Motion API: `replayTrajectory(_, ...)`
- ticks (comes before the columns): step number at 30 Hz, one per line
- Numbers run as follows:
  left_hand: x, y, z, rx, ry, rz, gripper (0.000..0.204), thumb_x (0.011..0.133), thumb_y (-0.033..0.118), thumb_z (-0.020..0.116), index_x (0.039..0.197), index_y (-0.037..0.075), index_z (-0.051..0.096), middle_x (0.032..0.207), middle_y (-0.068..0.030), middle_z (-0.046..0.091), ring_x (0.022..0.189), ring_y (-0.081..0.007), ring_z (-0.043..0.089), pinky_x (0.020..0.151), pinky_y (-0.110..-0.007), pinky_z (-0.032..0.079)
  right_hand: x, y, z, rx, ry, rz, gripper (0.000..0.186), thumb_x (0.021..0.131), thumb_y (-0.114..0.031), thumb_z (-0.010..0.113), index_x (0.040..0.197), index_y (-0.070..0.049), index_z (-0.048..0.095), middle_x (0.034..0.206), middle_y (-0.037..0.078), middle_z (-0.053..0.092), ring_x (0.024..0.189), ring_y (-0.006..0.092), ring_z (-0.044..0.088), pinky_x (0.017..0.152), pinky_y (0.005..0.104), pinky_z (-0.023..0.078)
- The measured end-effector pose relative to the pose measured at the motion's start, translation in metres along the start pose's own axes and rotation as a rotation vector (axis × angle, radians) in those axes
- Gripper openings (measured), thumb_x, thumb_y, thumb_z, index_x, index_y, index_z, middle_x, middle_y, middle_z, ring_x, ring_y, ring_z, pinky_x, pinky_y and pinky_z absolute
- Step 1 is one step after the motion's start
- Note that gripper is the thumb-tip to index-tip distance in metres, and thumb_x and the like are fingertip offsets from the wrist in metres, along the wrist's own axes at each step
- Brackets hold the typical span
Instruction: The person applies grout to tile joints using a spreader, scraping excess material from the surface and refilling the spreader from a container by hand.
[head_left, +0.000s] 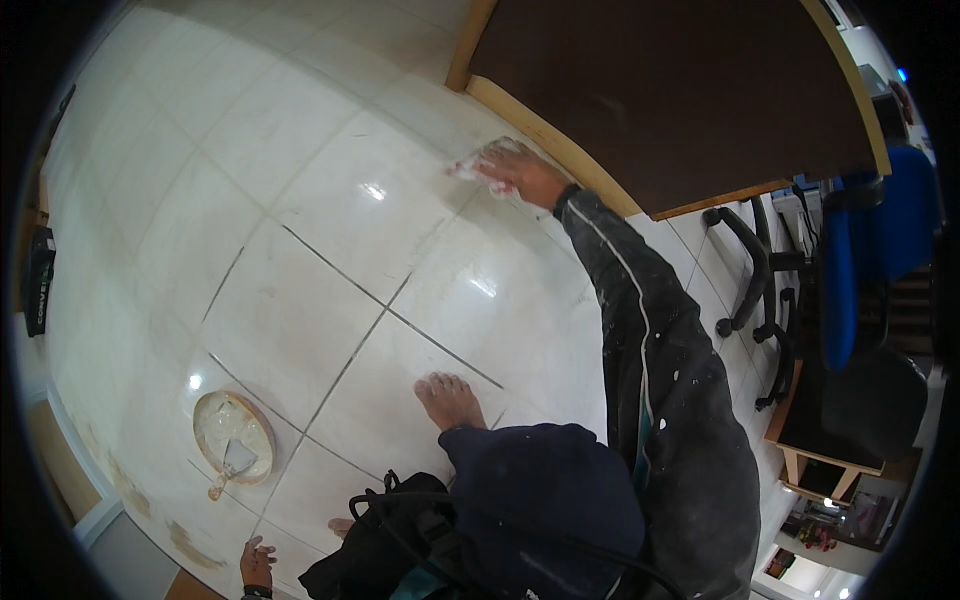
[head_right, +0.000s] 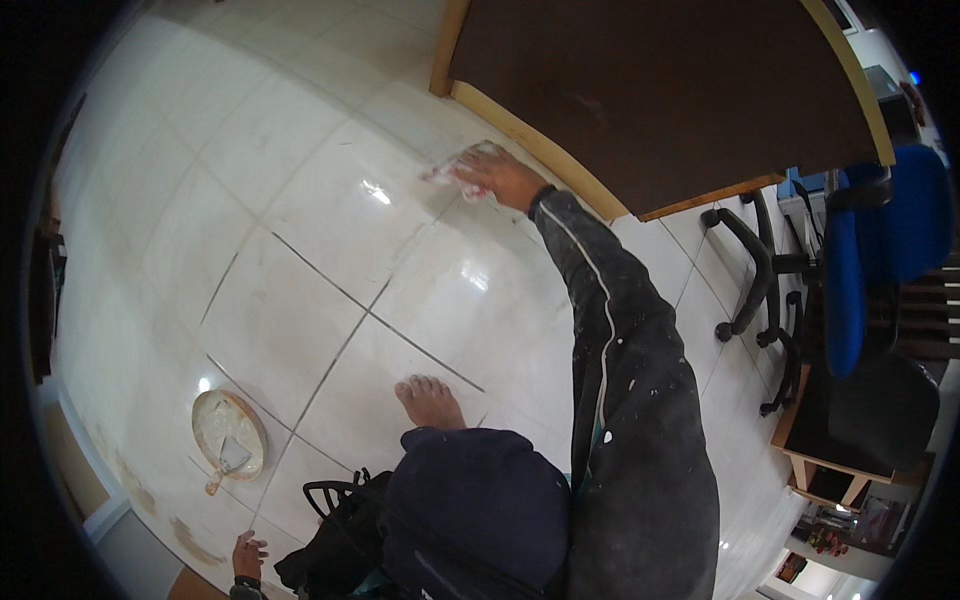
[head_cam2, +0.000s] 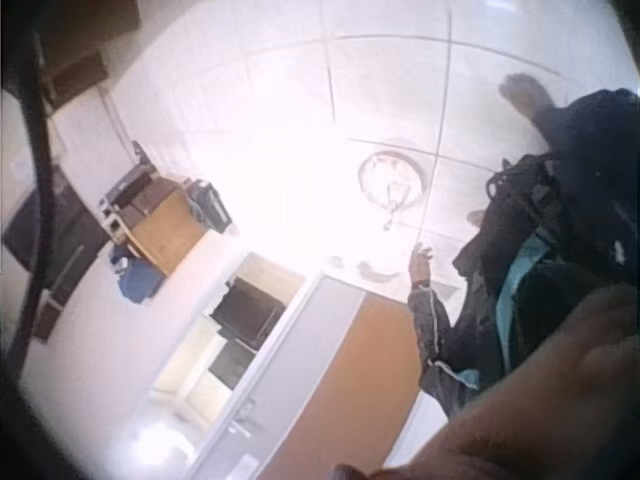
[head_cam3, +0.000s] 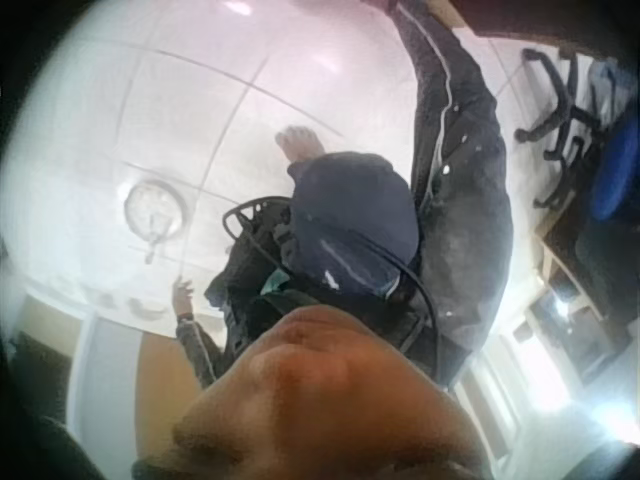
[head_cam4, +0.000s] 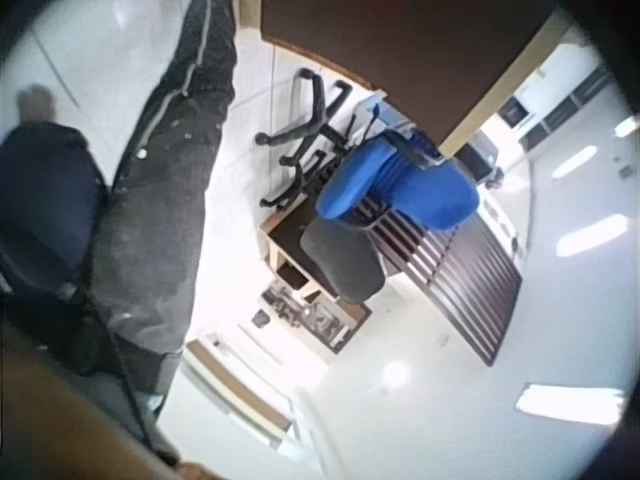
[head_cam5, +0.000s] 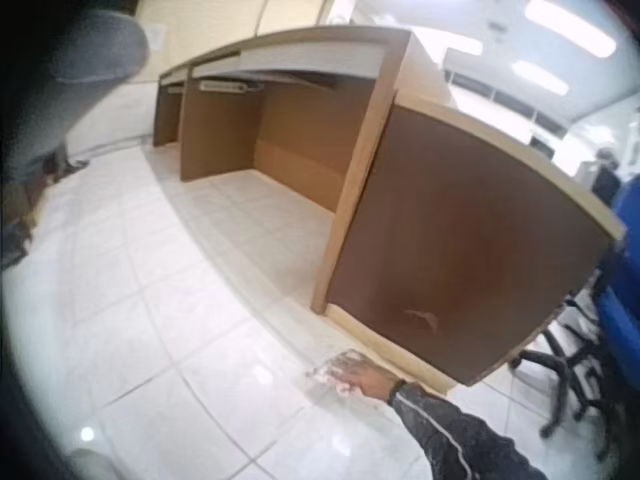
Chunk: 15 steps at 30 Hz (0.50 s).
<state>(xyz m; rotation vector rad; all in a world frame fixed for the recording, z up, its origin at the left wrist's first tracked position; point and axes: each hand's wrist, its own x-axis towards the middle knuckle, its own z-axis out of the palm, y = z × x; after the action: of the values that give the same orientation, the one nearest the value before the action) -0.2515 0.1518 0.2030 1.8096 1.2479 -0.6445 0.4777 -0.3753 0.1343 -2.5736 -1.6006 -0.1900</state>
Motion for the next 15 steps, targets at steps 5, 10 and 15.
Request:
replayTrajectory(5,0.006,-0.034,-0.021,0.085,-0.077,0.007,0.038,0.094,0.025,0.045,0.125,0.003,0.048,0.087,-0.0082,0.066,0.064,-0.0145,0.062,0.052,-0.026,0.045,-0.031,-0.006,0.046,-0.001,-0.186,0.013,0.056,0.089,-0.027,0.051,0.142,-0.029,0.035,0.147,0.008,0.035,0.139,0.0253,0.027,0.113,0.0499,0.019)
replayTrajectory(10,0.002,-0.051,-0.014,-0.014,0.012,-0.037,0.039,0.094,0.027,0.045,0.124,0.002,0.048,0.086,-0.0083,0.066,0.065,-0.0147,0.062,0.052,-0.026,0.045,-0.070,-0.022,0.035,0.114,-0.262,-0.029,0.058,0.086,-0.024,0.054,0.142,-0.030,0.036,0.148,0.008,0.033,0.137,0.0249,0.030,0.111,0.0486,0.024)
replayTrajectory(15,-0.004,-0.024,-0.007,-0.052,-0.015,-0.042,0.039,0.093,0.025,0.045,0.124,0.001,0.048,0.087,-0.0082,0.066,0.065,-0.0150,0.061,0.054,-0.027,0.045,-0.045,-0.001,-0.012,0.453,-0.334,0.274,0.081,0.066,0.015,0.039,0.137,-0.023,0.045,0.130,0.011,0.055,0.118,0.0288,0.052,0.102,0.0361,0.039)
